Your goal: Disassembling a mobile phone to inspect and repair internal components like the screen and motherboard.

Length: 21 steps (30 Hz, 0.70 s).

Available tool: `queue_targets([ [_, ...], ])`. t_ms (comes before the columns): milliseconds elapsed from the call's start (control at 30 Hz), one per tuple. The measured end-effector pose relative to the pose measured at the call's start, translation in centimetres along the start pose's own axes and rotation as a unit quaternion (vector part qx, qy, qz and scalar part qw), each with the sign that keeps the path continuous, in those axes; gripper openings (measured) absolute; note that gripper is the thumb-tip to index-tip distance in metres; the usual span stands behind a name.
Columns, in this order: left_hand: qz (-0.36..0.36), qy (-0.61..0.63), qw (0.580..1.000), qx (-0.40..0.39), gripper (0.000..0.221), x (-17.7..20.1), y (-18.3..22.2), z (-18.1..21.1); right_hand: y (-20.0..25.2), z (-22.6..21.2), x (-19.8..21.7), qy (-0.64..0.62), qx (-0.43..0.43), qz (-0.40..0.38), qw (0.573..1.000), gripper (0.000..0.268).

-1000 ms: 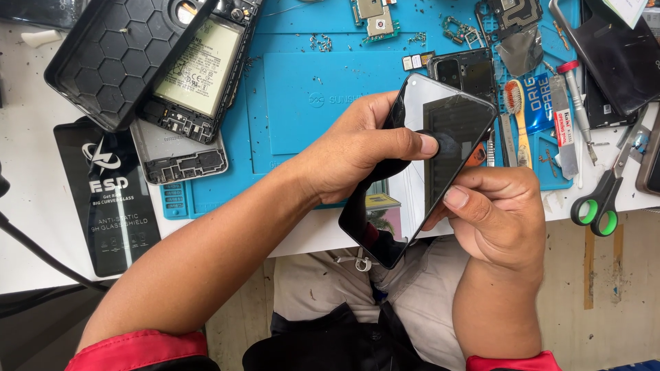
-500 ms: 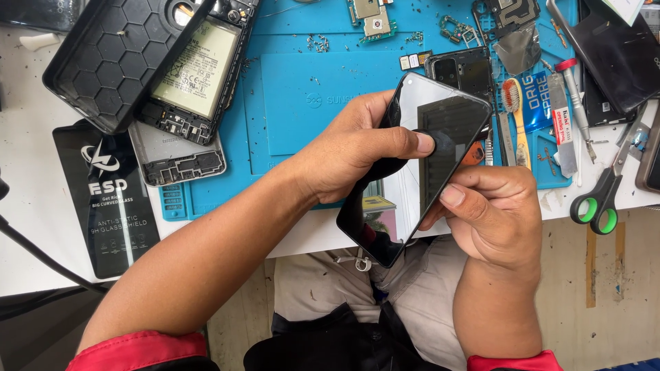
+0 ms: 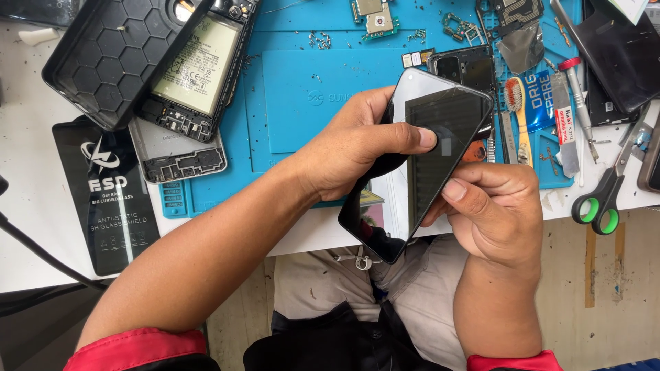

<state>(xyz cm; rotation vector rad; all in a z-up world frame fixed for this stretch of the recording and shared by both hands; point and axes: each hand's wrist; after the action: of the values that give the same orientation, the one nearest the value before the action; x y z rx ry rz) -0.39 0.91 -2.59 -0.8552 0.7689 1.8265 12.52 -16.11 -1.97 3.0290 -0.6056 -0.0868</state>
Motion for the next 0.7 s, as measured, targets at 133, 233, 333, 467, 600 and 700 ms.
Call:
queue_targets([
  [133, 0.019, 0.019, 0.999, 0.02, 0.036, -0.25, 0.07, 0.21, 0.01, -0.32, -0.2, 0.012, -0.005, 0.005, 1.0, 0.024],
  [233, 0.03, 0.024, 0.999, 0.032, 0.034, -0.35, 0.07, 0.38, 0.11, -0.18, -0.14, 0.011, -0.006, 0.007, 1.0, 0.024],
  [333, 0.042, 0.02, 0.998, 0.05, 0.029, -0.21, 0.05, 0.44, 0.12, -0.2, -0.32, 0.013, 0.0, 0.009, 1.0, 0.024],
  [467, 0.029, 0.034, 0.998, 0.053, 0.025, -0.15, 0.03, 0.56, 0.11, -0.13, -0.27, 0.015, -0.009, 0.011, 1.0, 0.024],
  [600, 0.045, 0.01, 0.997, 0.062, 0.027, -0.17, -0.04, 0.61, 0.0, 0.11, -0.11, 0.011, -0.001, -0.003, 1.0, 0.023],
  [700, 0.027, 0.018, 0.998, 0.057, 0.03, -0.01, -0.05, 0.5, -0.16, -0.1, -0.13, 0.024, -0.003, -0.007, 1.0, 0.022],
])
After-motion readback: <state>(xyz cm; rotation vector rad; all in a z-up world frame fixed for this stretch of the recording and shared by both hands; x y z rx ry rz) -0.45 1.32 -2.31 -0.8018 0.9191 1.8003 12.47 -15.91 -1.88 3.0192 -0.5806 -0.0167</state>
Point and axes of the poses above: each hand's wrist, its own y-axis away from the middle knuckle, its own x-axis out of the back of the hand, z = x × y, and after that the axes turned 9 degrees about y, right-handed
